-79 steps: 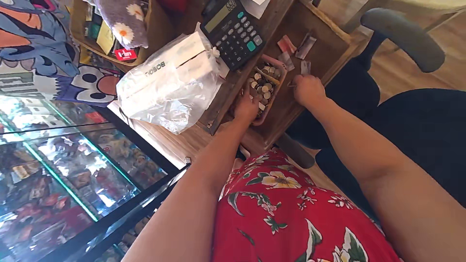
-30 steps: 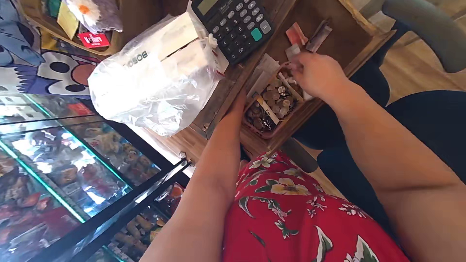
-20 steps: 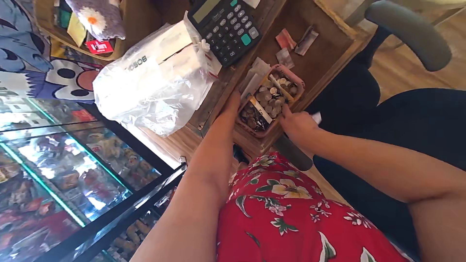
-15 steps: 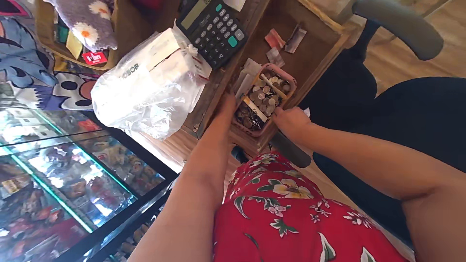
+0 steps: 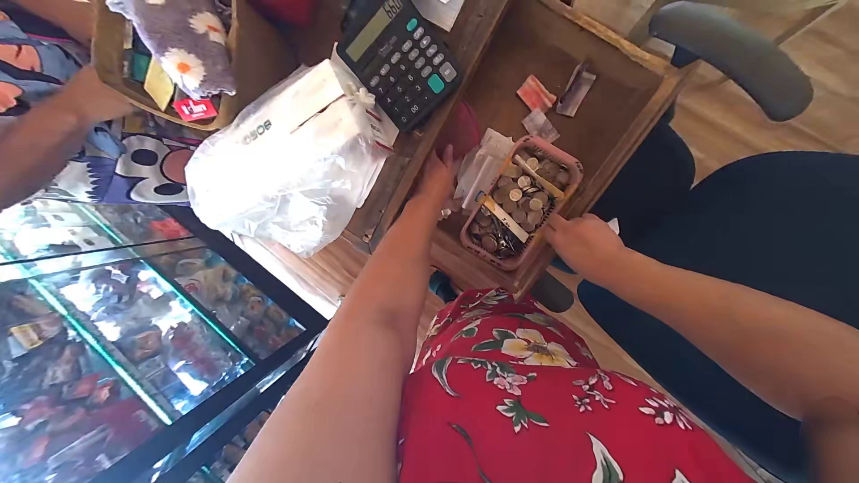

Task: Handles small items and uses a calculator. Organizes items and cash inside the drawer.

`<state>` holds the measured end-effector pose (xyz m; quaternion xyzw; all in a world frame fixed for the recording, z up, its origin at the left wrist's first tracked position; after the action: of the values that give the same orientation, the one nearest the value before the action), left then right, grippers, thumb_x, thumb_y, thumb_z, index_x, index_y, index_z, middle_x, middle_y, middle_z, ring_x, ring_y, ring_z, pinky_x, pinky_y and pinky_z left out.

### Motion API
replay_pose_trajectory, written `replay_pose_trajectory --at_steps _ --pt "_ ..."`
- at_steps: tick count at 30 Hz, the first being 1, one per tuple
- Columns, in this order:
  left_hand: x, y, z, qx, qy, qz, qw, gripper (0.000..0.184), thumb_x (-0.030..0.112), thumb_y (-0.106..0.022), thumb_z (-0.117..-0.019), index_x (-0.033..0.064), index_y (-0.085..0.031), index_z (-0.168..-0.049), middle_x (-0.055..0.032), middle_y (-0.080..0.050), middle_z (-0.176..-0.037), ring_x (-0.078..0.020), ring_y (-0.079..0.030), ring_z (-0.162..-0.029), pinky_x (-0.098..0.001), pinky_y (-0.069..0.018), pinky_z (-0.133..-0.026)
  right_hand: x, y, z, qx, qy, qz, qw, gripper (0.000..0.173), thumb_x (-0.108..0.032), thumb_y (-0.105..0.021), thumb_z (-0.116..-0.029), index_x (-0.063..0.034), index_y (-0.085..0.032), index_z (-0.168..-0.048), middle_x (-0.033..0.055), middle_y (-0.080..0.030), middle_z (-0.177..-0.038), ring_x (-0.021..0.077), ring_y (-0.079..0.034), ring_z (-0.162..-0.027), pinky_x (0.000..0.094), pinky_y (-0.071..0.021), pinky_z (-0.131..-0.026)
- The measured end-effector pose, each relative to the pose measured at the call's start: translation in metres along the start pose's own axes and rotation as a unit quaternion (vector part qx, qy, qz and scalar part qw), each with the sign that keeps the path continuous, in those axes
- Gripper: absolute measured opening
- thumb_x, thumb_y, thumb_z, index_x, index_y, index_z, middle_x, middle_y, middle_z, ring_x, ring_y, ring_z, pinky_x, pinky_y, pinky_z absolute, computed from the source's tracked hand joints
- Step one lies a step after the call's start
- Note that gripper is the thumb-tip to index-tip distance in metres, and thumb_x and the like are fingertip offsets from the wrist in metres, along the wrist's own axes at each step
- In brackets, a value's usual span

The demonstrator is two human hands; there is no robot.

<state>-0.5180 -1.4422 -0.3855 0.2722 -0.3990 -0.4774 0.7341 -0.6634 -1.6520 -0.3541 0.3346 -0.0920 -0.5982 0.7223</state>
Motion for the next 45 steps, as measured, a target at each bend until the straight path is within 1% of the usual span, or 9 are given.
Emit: replay_pose_trajectory --at_steps 2,6,10,14,19,24,27,33,45 --pt "0.003 0.001 -0.004 -0.012 0.005 0.019 1.0 0.064 0.04 -0.028 -0.1134 -0.0092 -0.03 -0.154 -0.0301 -0.045 -0.153 -0.0385 -0.044 -0.144 -0.0511 -0.0318 -0.12 0.001 0.006 0.003 -0.027 -0.02 -0.033 0.999 0.033 0.001 -0.052 -0.1015 -0.0008 -0.06 -0.134 0.0191 -0.057 -0.139 0.0394 -0.069 -0.099 0.0528 -0.0559 -0.085" --pt "0.006 -0.005 0.017 -0.003 0.031 -0.063 0.998 0.063 0.036 -0.038 -0.1114 0.0057 -0.019 -0.163 -0.0243 -0.035 -0.161 -0.039 -0.04 -0.146 -0.0564 -0.0341 -0.118 0.017 0.019 0.004 -0.008 -0.045 -0.17 0.984 0.039 -0.002 -0.05 -0.1025 -0.012 -0.063 -0.138 0.0137 -0.059 -0.143 0.0392 -0.064 -0.12 0.0598 -0.0516 -0.097" --pt "-0.008 -0.02 0.061 0.037 -0.064 -0.082 0.994 0.073 0.028 -0.052 -0.1055 0.0067 -0.015 -0.165 -0.0278 -0.015 -0.168 -0.044 -0.015 -0.156 -0.0674 -0.0101 -0.121 0.033 0.051 0.001 0.141 -0.043 -0.255 0.956 0.032 -0.01 -0.055 -0.1043 -0.0084 -0.067 -0.134 0.0229 -0.068 -0.125 0.0449 -0.065 -0.114 0.0672 -0.0494 -0.095" --pt "-0.012 -0.033 0.097 0.105 -0.193 -0.051 0.974 0.068 0.026 -0.062 -0.1001 -0.003 -0.036 -0.156 -0.0261 -0.033 -0.162 -0.0453 -0.026 -0.152 -0.07 -0.0158 -0.119 0.019 0.093 -0.016 0.292 0.013 -0.26 0.92 0.028 -0.014 -0.054 -0.1063 -0.004 -0.07 -0.127 0.0232 -0.069 -0.126 0.0443 -0.067 -0.114 0.0652 -0.0502 -0.096" --pt "-0.014 -0.027 0.094 0.077 -0.178 -0.025 0.981 0.069 0.022 -0.062 -0.0989 -0.0028 -0.034 -0.157 -0.0233 -0.035 -0.162 -0.0417 -0.025 -0.153 -0.066 -0.0134 -0.121 -0.01 0.118 -0.062 0.365 0.102 -0.193 0.905 0.028 -0.019 -0.054 -0.1066 -0.0055 -0.073 -0.123 0.0231 -0.071 -0.117 0.0446 -0.069 -0.107 0.0625 -0.0539 -0.09" --pt "-0.01 -0.019 0.087 0.041 -0.152 0.011 0.987 0.063 0.022 -0.063 -0.0985 0.0046 -0.042 -0.155 -0.0228 -0.043 -0.156 -0.0415 -0.033 -0.149 -0.0639 -0.0159 -0.122 -0.019 0.133 -0.093 0.279 0.065 -0.104 0.953 0.026 -0.017 -0.054 -0.1054 -0.004 -0.072 -0.119 0.0259 -0.066 -0.123 0.0468 -0.067 -0.108 0.0643 -0.053 -0.085" --pt "-0.011 -0.021 0.084 0.03 -0.157 0.018 0.987 0.058 0.018 -0.065 -0.0949 0.0089 -0.05 -0.151 -0.0231 -0.035 -0.161 -0.0442 -0.025 -0.153 -0.0639 -0.0149 -0.122 -0.019 0.143 -0.097 0.198 0.024 -0.094 0.975 0.024 -0.015 -0.056 -0.1032 -0.0025 -0.072 -0.116 0.0274 -0.064 -0.123 0.0475 -0.064 -0.113 0.0655 -0.0502 -0.089" --pt "-0.012 -0.021 0.08 0.026 -0.169 0.002 0.985 0.056 0.019 -0.065 -0.0938 0.0112 -0.054 -0.148 -0.0228 -0.033 -0.163 -0.0461 -0.021 -0.153 -0.0651 -0.015 -0.121 -0.015 0.151 -0.099 0.179 0.024 -0.107 0.978 0.025 -0.015 -0.058 -0.103 -0.0091 -0.073 -0.122 0.0254 -0.066 -0.125 0.0472 -0.062 -0.118 0.0669 -0.0473 -0.094" --pt "-0.006 -0.022 0.082 -0.026 -0.173 -0.025 0.984 0.05 0.021 -0.063 -0.0969 0.0194 -0.057 -0.146 -0.0259 -0.021 -0.167 -0.0509 -0.011 -0.154 -0.0666 -0.0079 -0.121 -0.025 0.159 -0.108 0.036 0.007 -0.006 0.999 0.022 -0.021 -0.058 -0.103 -0.0026 -0.069 -0.107 0.0253 -0.069 -0.106 0.047 -0.064 -0.109 0.0674 -0.0476 -0.086"
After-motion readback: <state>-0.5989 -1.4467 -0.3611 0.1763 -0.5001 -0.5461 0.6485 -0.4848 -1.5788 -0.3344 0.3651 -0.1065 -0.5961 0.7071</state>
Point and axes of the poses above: each hand's wrist, its own z-axis away from the middle knuckle, its own y-axis out of the back of the hand, x = y × z, the point moved 3 cm from there along -z, towards the middle knuckle
